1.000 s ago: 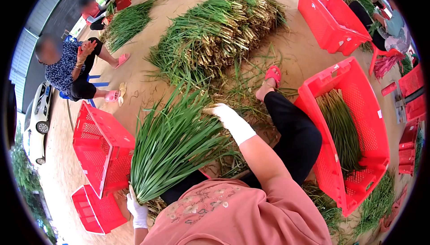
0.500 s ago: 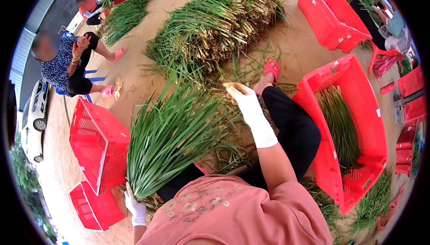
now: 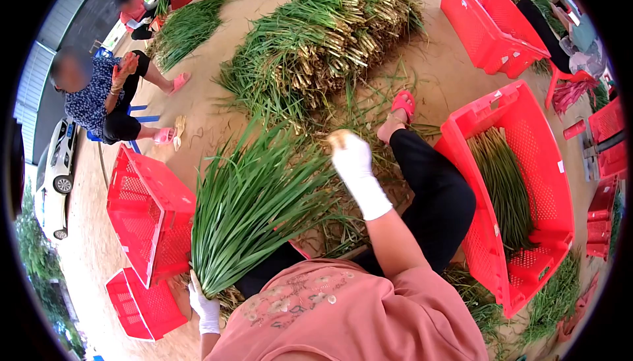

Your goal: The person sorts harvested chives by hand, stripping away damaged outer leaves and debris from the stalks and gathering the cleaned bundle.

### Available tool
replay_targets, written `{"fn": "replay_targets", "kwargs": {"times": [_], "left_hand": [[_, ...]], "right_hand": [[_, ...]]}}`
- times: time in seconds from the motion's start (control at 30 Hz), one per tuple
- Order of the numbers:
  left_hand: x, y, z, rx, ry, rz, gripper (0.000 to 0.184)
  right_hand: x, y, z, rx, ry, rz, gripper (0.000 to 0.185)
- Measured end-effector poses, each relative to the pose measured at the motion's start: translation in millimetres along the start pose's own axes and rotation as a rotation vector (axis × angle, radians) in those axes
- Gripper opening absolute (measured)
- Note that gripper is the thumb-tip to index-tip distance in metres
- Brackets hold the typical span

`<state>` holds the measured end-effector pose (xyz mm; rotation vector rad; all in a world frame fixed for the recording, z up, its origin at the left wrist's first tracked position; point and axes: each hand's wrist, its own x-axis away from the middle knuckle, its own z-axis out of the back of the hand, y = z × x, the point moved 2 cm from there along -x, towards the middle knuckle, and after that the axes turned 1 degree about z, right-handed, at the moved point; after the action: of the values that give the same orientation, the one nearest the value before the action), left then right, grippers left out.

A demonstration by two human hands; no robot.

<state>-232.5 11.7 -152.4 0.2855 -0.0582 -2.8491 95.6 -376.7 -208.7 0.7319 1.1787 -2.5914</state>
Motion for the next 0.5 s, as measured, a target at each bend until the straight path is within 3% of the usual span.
{"fn": "replay_targets", "kwargs": {"times": [0.1, 0.3, 0.37, 0.43, 0.47, 0.5], "left_hand": [[4, -5, -4, -0.017, -0.001, 0.026, 0.09], [3, -1, -3, 0.045, 0.041, 0.007, 0.089], [5, -1, -3, 0.026, 0.05, -0.003, 0.089], [3, -2, -1, 0.002, 0.062, -0.01, 0.089], [3, -1, 0, -0.005, 0.043, 0.006, 0.089], [3, 0, 1, -0.012, 0.024, 0.023, 0.089]], "right_hand": [[8, 43, 21, -0.701, -0.189, -0.991, 0.04], [38, 25, -14, -1.608, -0.446, -1.147, 0.039], [38, 21, -27, -1.809, -0.509, -1.145, 0.025], [32, 10, -31, -1.815, -0.277, -1.304, 0.018], [29, 9, -34, -1.82, -0.281, -1.302, 0.018], [20, 8, -34, -1.618, -0.285, -1.191, 0.017]]}}
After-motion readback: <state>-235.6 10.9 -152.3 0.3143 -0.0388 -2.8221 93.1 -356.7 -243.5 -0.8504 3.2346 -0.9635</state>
